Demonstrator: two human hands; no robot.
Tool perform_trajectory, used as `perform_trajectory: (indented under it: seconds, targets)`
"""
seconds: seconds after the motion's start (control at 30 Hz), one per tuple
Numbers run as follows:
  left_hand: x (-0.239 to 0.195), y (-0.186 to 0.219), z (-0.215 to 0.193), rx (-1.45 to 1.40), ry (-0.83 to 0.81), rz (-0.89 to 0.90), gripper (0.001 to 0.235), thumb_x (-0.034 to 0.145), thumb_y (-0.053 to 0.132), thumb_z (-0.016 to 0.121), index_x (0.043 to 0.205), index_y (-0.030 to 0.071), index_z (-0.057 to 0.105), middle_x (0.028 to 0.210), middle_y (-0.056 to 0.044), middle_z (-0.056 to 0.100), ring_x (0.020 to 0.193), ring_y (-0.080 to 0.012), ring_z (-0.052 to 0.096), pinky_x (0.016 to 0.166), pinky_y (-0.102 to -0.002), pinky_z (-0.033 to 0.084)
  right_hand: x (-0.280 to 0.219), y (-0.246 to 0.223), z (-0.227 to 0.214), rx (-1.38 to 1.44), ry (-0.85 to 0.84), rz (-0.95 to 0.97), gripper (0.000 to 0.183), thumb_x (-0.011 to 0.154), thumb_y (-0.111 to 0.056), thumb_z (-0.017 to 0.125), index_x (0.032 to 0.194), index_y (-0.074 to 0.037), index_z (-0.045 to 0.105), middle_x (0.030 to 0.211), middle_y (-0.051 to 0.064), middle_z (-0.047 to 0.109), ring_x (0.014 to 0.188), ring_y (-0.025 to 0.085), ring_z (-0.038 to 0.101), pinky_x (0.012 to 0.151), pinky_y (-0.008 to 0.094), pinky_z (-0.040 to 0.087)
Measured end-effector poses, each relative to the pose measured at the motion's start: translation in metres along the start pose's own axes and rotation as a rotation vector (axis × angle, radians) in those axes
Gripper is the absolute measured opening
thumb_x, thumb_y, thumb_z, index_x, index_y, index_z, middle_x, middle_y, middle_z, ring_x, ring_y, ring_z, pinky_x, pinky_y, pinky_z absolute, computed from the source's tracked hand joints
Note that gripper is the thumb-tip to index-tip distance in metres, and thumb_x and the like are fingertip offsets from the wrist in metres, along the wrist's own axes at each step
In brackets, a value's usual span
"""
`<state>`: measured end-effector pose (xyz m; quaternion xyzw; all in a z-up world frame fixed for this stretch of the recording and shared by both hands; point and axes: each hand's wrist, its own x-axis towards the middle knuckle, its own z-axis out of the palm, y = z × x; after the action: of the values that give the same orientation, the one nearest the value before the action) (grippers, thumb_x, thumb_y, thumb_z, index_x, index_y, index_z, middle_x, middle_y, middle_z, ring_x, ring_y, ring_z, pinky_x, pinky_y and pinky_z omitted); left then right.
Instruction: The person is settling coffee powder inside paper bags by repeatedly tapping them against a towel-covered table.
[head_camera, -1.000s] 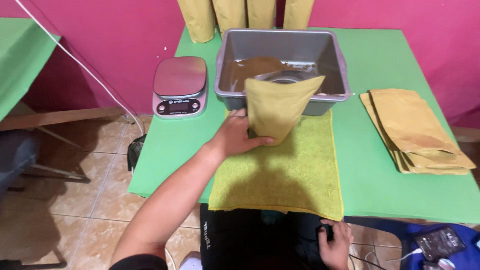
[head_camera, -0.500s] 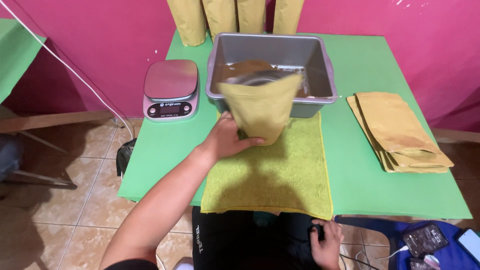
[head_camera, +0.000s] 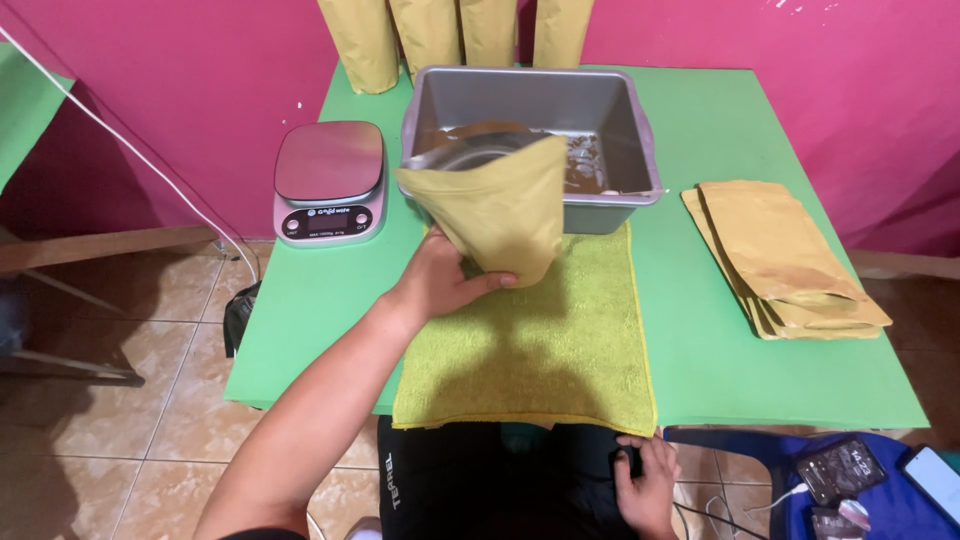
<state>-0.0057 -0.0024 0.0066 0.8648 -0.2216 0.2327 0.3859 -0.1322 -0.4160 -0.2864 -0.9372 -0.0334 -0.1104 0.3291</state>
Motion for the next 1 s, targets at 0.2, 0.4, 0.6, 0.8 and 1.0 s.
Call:
perform_trajectory:
  seconds: [0.2,0.4,0.6,0.8,1.0]
  targets:
    - [0.0,-0.011,0.006,0.149,-0.263,-0.226,0.068,0.082,0.065,0.069,0.119,0.009,0.071,0.113,-0.02,0.068,0.113,-0.0368,0.056,0.093,-0.044,0.044,0.0,-0.001,0.0,0.014,-0.007,0.015,0.022,0.088,-0.031,0.061,0.105,-0.027,0.073,0.109,-0.008,0.07,0.139,0.026,0.049,0.106,0.045,0.035]
    - [-0.004,-0.013,0.007,0.116,-0.13,-0.108,0.057,0.08,0.062,0.076,0.078,0.006,0.064,0.096,-0.017,0.071,0.11,-0.0384,0.059,0.097,-0.042,0.044,0.0,0.0,0.001,0.018,-0.003,0.009,0.023,0.088,-0.032,0.06,0.106,-0.026,0.073,0.111,-0.008,0.071,0.141,0.028,0.048,0.107,0.046,0.034]
    - [0.001,-0.005,0.011,0.176,-0.305,-0.239,0.07,0.08,0.075,0.064,0.086,0.005,0.068,0.107,-0.019,0.063,0.106,-0.0363,0.055,0.097,-0.042,0.04,-0.001,-0.002,0.0,0.029,-0.002,0.009,0.022,0.088,-0.03,0.061,0.106,-0.026,0.073,0.11,-0.008,0.07,0.135,0.025,0.05,0.107,0.045,0.033]
    - [-0.002,-0.006,0.007,0.096,-0.196,-0.136,0.085,0.077,0.068,0.072,0.135,0.005,0.062,0.133,-0.022,0.064,0.128,-0.0398,0.052,0.107,-0.043,0.039,0.0,-0.002,-0.001,0.02,-0.009,0.018,0.022,0.088,-0.031,0.061,0.106,-0.026,0.073,0.112,-0.005,0.07,0.139,0.028,0.049,0.107,0.044,0.034]
    - [0.001,0.0,0.009,0.128,-0.351,-0.299,0.078,0.078,0.075,0.062,0.119,0.009,0.07,0.115,-0.021,0.061,0.111,-0.0372,0.053,0.099,-0.043,0.041,0.0,0.0,0.0,0.021,-0.005,0.01,0.022,0.088,-0.032,0.06,0.105,-0.026,0.073,0.11,-0.007,0.07,0.141,0.027,0.049,0.106,0.046,0.034]
